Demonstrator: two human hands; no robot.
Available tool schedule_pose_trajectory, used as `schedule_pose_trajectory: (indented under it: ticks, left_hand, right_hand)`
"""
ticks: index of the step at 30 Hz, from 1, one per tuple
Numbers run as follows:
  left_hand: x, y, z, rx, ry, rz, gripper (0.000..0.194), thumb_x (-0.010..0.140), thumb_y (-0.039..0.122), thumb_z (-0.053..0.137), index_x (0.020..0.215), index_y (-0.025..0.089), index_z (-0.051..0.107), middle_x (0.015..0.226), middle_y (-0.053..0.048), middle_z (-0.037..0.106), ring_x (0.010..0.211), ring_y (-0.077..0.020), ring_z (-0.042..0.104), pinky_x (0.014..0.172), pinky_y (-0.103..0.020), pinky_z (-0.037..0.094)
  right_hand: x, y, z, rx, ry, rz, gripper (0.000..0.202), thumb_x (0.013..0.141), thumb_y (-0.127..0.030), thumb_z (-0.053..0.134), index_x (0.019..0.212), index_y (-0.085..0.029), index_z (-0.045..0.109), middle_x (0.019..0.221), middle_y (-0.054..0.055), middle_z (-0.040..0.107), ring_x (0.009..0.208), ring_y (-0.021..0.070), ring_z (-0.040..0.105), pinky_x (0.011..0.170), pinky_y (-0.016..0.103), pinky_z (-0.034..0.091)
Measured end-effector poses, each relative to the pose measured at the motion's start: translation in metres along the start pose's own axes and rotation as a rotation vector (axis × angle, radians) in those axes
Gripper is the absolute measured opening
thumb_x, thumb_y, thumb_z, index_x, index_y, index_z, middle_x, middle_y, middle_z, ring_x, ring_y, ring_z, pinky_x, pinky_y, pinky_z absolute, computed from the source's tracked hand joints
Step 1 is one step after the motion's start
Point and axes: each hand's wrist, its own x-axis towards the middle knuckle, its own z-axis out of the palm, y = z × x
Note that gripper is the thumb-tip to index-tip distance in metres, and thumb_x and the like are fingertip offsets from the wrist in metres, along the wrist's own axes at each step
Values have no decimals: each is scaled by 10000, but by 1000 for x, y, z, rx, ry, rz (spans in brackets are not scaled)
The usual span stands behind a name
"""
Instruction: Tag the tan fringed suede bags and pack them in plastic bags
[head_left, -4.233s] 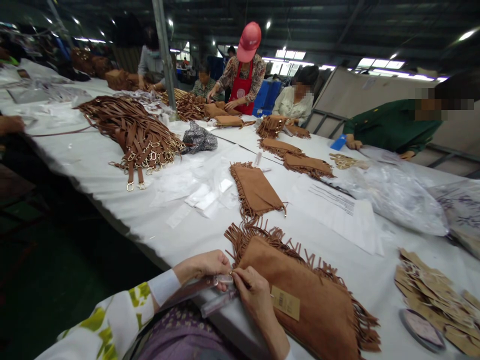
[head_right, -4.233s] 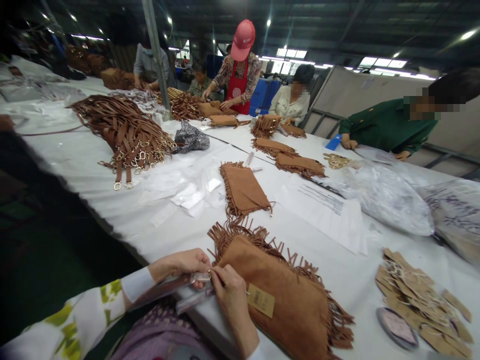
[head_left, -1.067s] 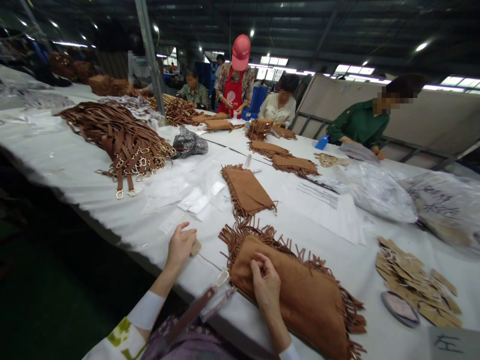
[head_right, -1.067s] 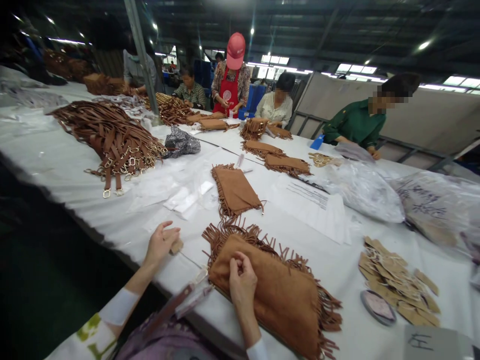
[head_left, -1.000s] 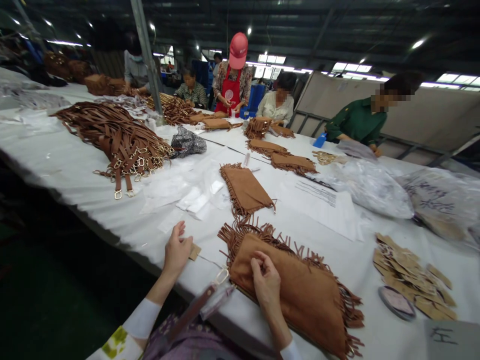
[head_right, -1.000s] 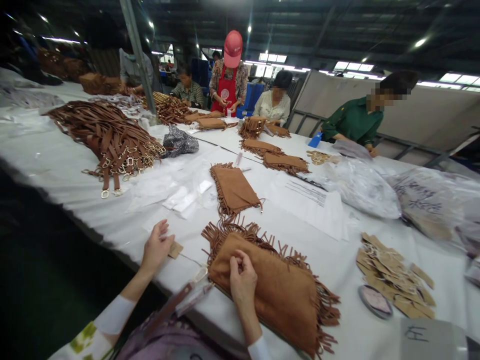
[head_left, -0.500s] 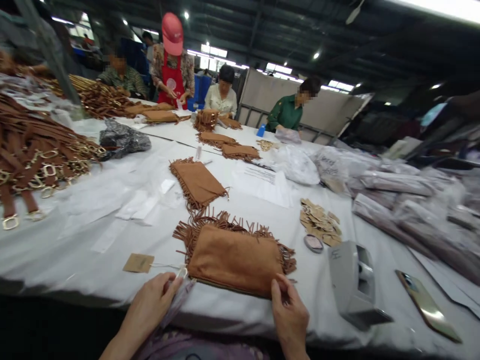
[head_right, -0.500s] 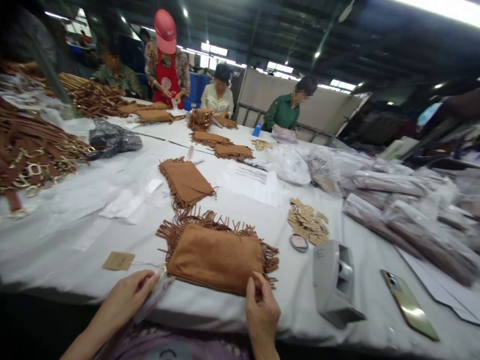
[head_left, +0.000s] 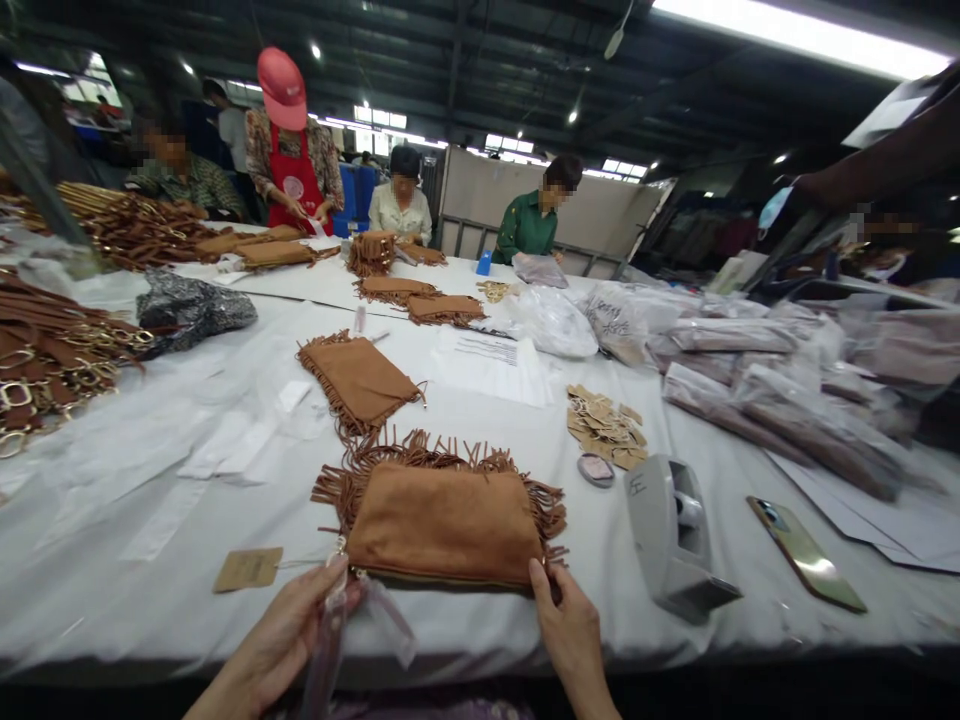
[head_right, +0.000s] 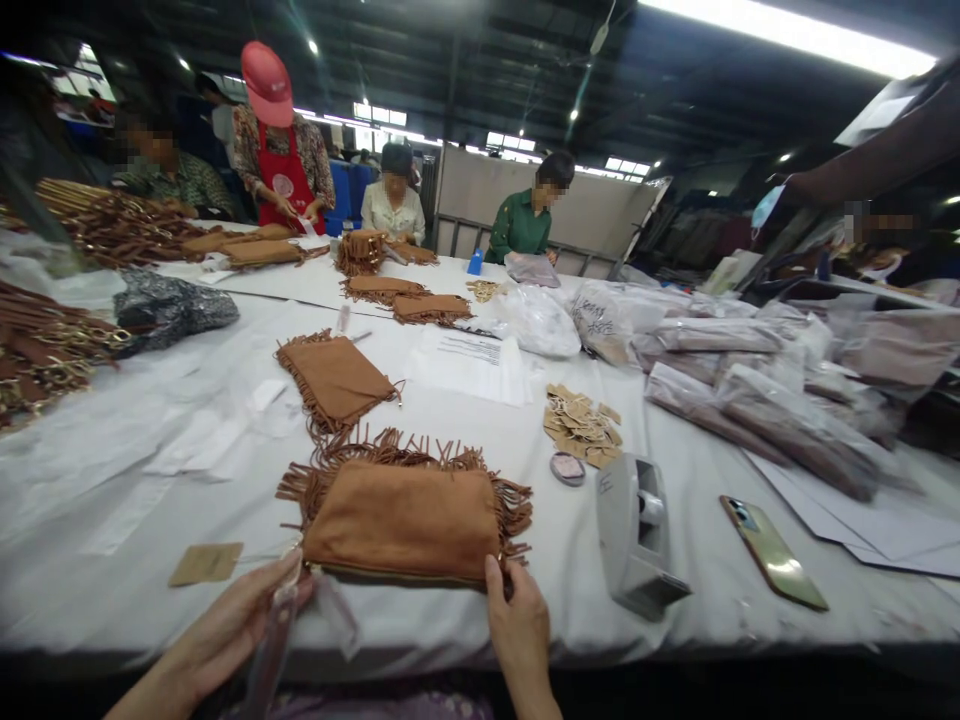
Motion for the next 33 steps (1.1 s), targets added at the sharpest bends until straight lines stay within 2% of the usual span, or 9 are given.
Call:
schedule_pose_trajectory:
  ticks: [5,8,11,15,21,24,27,30,33]
  left_hand:
    - [15,16,37,-53,18,-154,240,756,236,751,896,137,583,695,-63,708,658,-215,700,607,-311,600]
    - [15,28,54,0,80,-127,213,801,208,702,944,113,576,657,-81,708,551,-193,680,519,-267,583]
    - [3,34,50,25,81,-156,289,787,210,722,1005,110,561,749,-137,736,524,-183,673,521,-265,585]
    - [-21,30,21,47,113,-208,334,761,223,753,1000,99,555,751,-175,736,533,-193,678,548,-275,586]
    - [-53,39,-18,232,138,-196,312,721,289,789,900,115,602,756,-117,744,642,-216,708,555,-254,562]
    - [-74,61,-35,371,-53,-208,325,786,360,722,868,51,666,771,-158,740,637,-176,697,556,-197,529]
    - [-91,71,-52,331,-263,-163,354,807,363,699,1035,94,667,896,-138,746,782,-192,707,633,-209,537]
    - [-84,54,-60,145,-326,-103,427,788,326,719,1169,163,615,1103,-113,708,1022,-255,664,804,-310,553]
    - [-56,26,-53,-20,-275,-159,486,757,288,743,1187,113,598,1065,-142,719,1045,-302,656,892,-388,536]
  right_hand:
    - [7,-2,-5,306,-127,185,610,717,-768,495,675,-181,659,594,49,656,601,206,601,579,295,467]
    - [-2,-5,-15,544,-291,451,630,701,-768,539,662,-152,666,583,64,664,537,171,578,472,257,429]
    - [-15,-15,-27,888,-537,721,623,745,-725,556,817,-122,692,728,107,720,607,160,632,520,232,481]
    - [-27,-35,-29,1238,-765,783,520,789,-574,634,1081,-144,648,967,115,735,848,210,690,747,313,556]
    - [-20,-67,7,1208,-724,750,515,696,-303,776,1155,-140,610,1074,115,717,943,256,691,871,384,550]
    - [-20,-72,17,1157,-747,690,530,643,-283,798,1118,-111,637,1053,146,719,956,291,687,895,422,538]
    - [-27,-58,17,1101,-732,701,559,597,-286,807,1110,-132,647,1040,135,724,979,311,678,892,431,540]
    - [-35,-42,17,1007,-659,809,542,565,-289,796,1067,-139,659,976,117,742,928,322,691,836,425,565]
    - [-32,-47,18,940,-560,762,569,577,-295,791,1112,-172,642,1011,86,738,961,297,684,844,385,567]
